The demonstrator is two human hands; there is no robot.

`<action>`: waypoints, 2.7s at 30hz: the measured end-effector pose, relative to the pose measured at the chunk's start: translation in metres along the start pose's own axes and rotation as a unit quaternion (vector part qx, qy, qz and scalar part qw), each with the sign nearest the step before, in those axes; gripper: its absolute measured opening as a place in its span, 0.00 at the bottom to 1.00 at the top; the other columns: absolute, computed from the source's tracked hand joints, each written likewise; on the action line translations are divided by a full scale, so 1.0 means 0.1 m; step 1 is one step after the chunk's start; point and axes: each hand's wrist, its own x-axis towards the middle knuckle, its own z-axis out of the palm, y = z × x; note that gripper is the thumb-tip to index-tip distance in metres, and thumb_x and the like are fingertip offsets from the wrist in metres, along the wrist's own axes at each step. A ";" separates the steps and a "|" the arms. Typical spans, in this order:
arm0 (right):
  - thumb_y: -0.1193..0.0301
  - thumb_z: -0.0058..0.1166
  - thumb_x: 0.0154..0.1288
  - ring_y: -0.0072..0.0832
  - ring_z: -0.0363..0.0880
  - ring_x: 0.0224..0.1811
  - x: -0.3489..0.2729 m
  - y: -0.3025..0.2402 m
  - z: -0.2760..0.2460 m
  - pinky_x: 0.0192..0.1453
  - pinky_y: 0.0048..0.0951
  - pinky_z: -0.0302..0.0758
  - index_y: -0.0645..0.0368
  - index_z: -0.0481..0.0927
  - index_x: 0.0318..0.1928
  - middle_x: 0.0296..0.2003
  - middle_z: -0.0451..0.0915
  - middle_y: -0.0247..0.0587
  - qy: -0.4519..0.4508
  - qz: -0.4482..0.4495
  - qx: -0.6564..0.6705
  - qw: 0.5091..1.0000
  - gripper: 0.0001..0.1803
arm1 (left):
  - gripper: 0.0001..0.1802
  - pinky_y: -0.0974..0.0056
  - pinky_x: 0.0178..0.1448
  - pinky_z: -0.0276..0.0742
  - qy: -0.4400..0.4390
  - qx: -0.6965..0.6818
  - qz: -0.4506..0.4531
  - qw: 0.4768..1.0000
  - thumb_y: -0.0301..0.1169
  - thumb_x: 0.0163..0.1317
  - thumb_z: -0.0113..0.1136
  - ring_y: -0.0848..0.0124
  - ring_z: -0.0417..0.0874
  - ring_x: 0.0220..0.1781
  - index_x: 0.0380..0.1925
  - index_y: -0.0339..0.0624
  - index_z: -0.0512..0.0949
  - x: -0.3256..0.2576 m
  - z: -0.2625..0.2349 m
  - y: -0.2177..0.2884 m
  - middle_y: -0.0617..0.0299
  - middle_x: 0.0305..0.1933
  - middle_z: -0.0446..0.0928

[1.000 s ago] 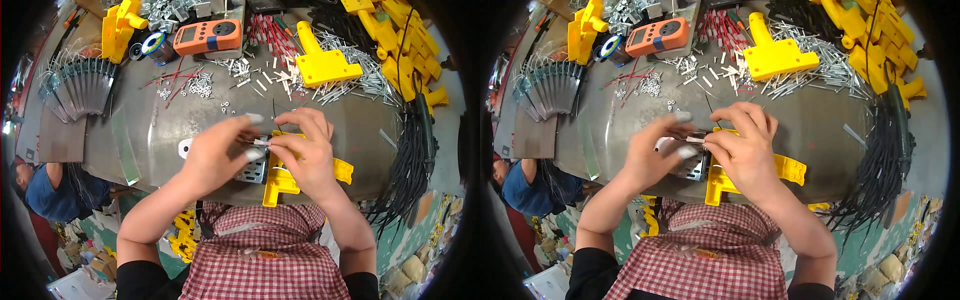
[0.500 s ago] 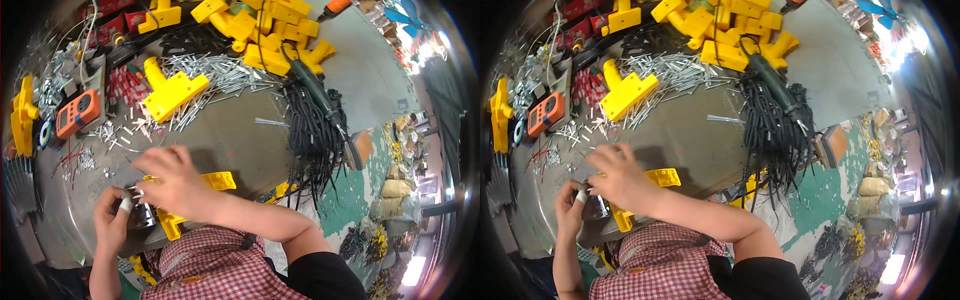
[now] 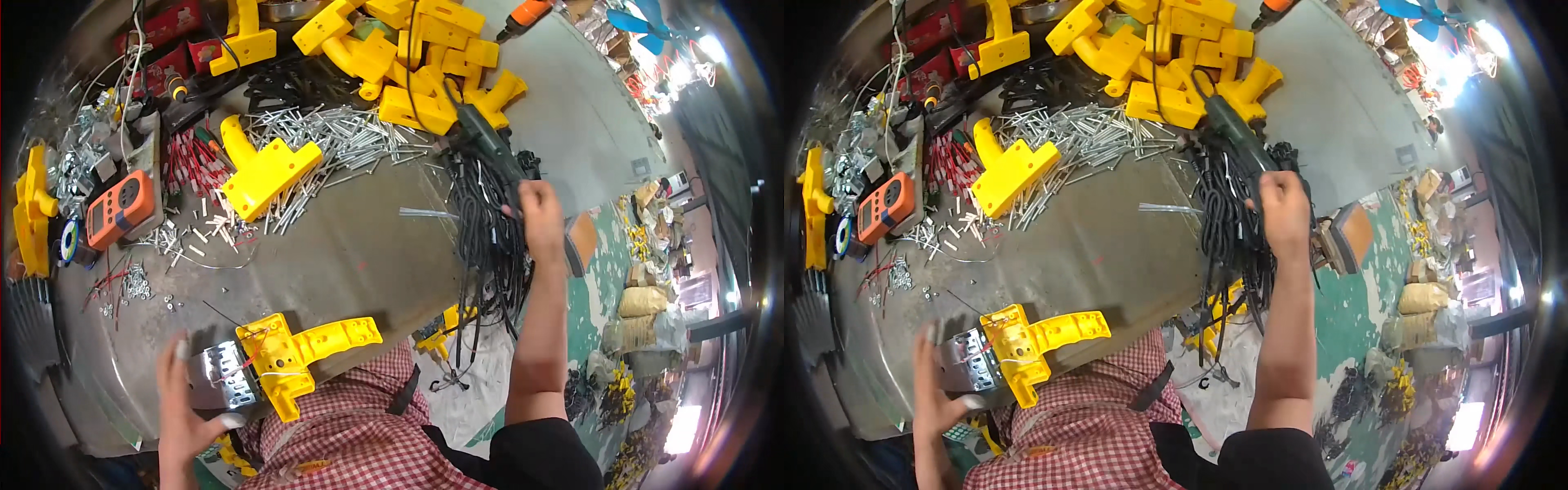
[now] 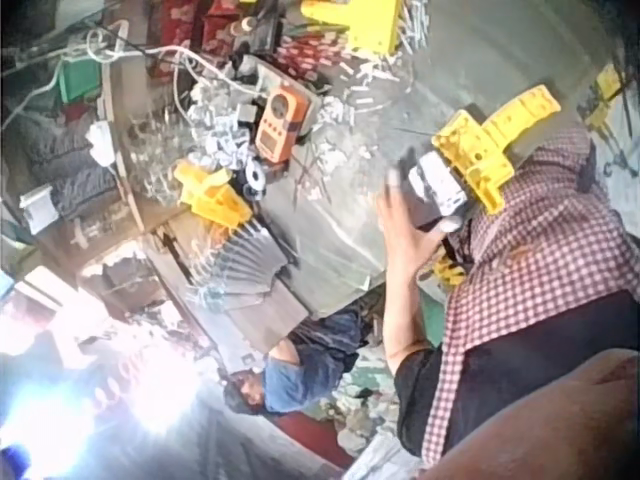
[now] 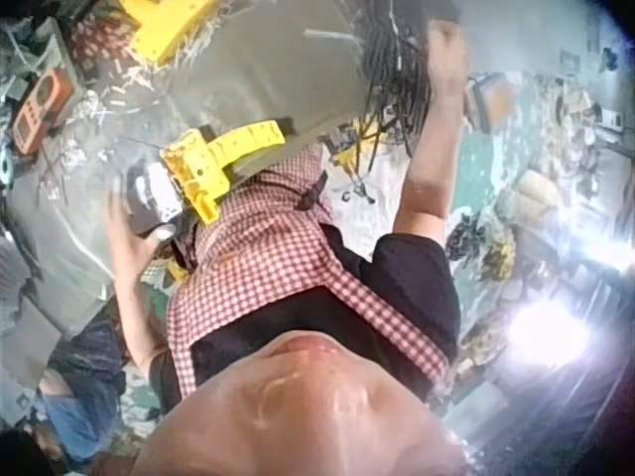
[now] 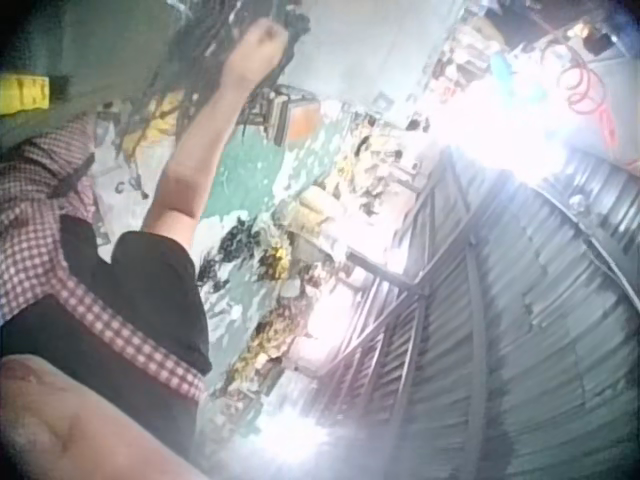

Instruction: Assembling and soldering internal components of a yellow handheld heating tool at a factory workbench.

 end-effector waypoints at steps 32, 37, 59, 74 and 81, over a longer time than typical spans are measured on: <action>0.71 0.57 0.60 0.42 0.81 0.33 -1.14 -1.23 1.42 0.36 0.34 0.74 0.64 0.75 0.40 0.30 0.80 0.48 -0.474 -0.222 0.075 0.849 0.11 | 0.19 0.62 0.41 0.78 0.181 -0.043 -0.006 0.983 0.24 0.53 0.64 0.64 0.84 0.38 0.46 0.43 0.75 1.26 0.14 0.31 0.57 0.36 0.81; 0.71 0.55 0.62 0.44 0.81 0.30 -1.37 -1.28 1.56 0.35 0.34 0.76 0.62 0.76 0.40 0.27 0.80 0.49 -0.554 -0.138 0.124 0.811 0.09 | 0.20 0.56 0.39 0.75 0.212 0.078 -0.077 0.971 0.21 0.51 0.60 0.55 0.80 0.36 0.46 0.40 0.69 1.39 0.23 -0.33 0.56 0.32 0.79; 0.77 0.46 0.69 0.16 0.74 0.37 -1.29 -1.13 1.64 0.43 0.20 0.72 0.65 0.73 0.46 0.31 0.78 0.34 -0.571 0.048 0.270 0.774 0.08 | 0.25 0.58 0.46 0.77 0.141 0.110 -0.016 0.984 0.20 0.49 0.58 0.58 0.80 0.45 0.50 0.42 0.69 1.26 0.07 -0.41 0.58 0.40 0.80; 0.75 0.59 0.60 0.10 0.73 0.28 -1.41 -1.28 1.58 0.33 0.17 0.72 0.64 0.80 0.38 0.26 0.80 0.31 -0.483 -0.024 0.228 0.845 0.07 | 0.21 0.65 0.49 0.76 0.120 -0.132 -0.015 0.984 0.15 0.52 0.56 0.70 0.80 0.43 0.47 0.39 0.70 1.13 0.01 0.12 0.60 0.37 0.78; 0.78 0.60 0.58 0.08 0.72 0.27 -1.50 -1.39 1.48 0.30 0.14 0.69 0.63 0.79 0.35 0.25 0.79 0.29 -0.423 -0.016 0.291 0.858 0.05 | 0.23 0.67 0.53 0.72 0.032 -0.455 -0.070 0.887 0.17 0.56 0.55 0.74 0.76 0.45 0.51 0.38 0.62 0.94 -0.06 0.54 0.60 0.40 0.75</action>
